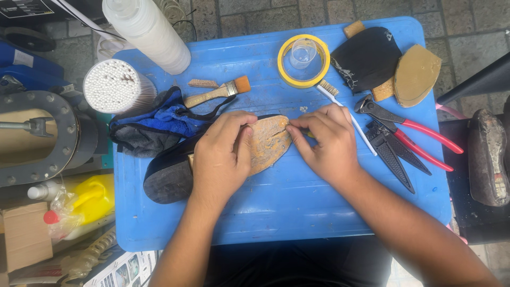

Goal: The person uses a small yellow utility knife to scrape and clean the surface of a shoe sole. They repeatedly scrape the same area to remove debris and old material, occasionally wiping the surface with their fingers.

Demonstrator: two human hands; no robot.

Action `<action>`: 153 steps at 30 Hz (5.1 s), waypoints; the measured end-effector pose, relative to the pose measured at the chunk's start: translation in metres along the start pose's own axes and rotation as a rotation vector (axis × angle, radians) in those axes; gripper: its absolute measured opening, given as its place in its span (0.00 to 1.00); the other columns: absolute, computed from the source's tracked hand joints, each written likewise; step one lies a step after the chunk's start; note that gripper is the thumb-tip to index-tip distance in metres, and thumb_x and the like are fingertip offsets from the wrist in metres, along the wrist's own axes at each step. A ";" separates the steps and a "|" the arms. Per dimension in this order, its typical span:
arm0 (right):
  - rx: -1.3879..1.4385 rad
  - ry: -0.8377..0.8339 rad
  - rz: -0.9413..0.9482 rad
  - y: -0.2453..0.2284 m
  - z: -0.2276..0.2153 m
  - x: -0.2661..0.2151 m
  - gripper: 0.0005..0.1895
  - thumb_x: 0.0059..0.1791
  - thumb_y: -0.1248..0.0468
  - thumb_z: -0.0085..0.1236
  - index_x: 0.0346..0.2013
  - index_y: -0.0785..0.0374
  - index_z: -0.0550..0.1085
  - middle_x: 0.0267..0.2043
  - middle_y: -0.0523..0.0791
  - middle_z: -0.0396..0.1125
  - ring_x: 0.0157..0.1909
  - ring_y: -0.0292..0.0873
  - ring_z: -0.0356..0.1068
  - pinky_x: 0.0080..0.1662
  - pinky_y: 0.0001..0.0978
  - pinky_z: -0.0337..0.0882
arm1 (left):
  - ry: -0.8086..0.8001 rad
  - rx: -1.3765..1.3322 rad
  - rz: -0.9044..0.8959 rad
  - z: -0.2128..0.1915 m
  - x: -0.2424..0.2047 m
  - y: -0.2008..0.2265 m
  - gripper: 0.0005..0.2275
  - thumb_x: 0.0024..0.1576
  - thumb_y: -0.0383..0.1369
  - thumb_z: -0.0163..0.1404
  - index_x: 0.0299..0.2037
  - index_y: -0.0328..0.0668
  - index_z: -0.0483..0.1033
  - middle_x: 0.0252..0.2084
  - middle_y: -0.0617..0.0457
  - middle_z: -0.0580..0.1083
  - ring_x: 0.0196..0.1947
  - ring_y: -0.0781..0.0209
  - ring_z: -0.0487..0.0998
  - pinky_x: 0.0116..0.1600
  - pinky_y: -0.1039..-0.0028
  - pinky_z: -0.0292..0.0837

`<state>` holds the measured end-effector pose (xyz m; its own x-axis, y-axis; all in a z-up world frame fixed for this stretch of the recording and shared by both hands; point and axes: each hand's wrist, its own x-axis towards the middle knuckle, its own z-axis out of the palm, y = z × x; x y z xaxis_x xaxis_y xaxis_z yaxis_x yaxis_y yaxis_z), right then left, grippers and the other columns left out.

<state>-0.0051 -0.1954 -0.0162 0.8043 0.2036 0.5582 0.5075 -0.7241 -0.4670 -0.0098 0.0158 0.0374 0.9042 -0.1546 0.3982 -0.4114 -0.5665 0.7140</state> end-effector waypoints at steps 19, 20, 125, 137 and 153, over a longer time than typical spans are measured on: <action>0.484 -0.250 0.420 0.032 0.023 -0.004 0.02 0.52 0.70 0.50 0.35 0.66 0.68 0.32 0.45 0.64 0.35 0.40 0.63 0.39 0.33 0.66 | -0.031 -0.221 -0.083 -0.014 0.004 -0.015 0.11 0.59 0.17 0.43 0.48 0.35 0.76 0.47 0.46 0.80 0.49 0.53 0.84 0.53 0.71 0.77; 0.551 -0.218 0.467 0.037 0.020 -0.006 0.01 0.53 0.70 0.49 0.37 0.65 0.68 0.33 0.44 0.63 0.36 0.38 0.61 0.39 0.31 0.65 | -0.034 -0.223 -0.095 -0.014 0.004 -0.016 0.11 0.59 0.18 0.43 0.47 0.35 0.76 0.47 0.46 0.80 0.48 0.53 0.84 0.52 0.71 0.77; 0.427 -0.188 0.238 -0.015 0.004 0.005 0.04 0.52 0.76 0.58 0.41 0.70 0.77 0.40 0.49 0.73 0.40 0.42 0.75 0.42 0.30 0.74 | 0.038 0.035 0.083 0.007 -0.004 -0.023 0.11 0.55 0.17 0.46 0.44 0.35 0.76 0.49 0.45 0.81 0.50 0.50 0.84 0.54 0.66 0.81; 0.425 -0.155 0.208 -0.015 0.014 0.002 0.08 0.50 0.80 0.58 0.41 0.69 0.78 0.39 0.49 0.73 0.38 0.41 0.74 0.40 0.30 0.74 | 0.048 0.005 0.098 0.009 -0.004 -0.020 0.11 0.56 0.17 0.46 0.46 0.34 0.76 0.48 0.42 0.81 0.49 0.48 0.85 0.54 0.65 0.81; 0.277 -0.188 0.253 -0.042 0.017 0.009 0.08 0.51 0.80 0.53 0.43 0.70 0.73 0.41 0.52 0.68 0.41 0.51 0.73 0.42 0.38 0.73 | 0.068 0.018 0.147 0.011 -0.003 -0.026 0.10 0.54 0.17 0.47 0.44 0.34 0.75 0.49 0.42 0.80 0.50 0.46 0.84 0.56 0.63 0.80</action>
<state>-0.0138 -0.1523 -0.0031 0.9436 0.1772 0.2795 0.3300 -0.5673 -0.7545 -0.0006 0.0219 0.0113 0.8245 -0.1821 0.5357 -0.5357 -0.5560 0.6355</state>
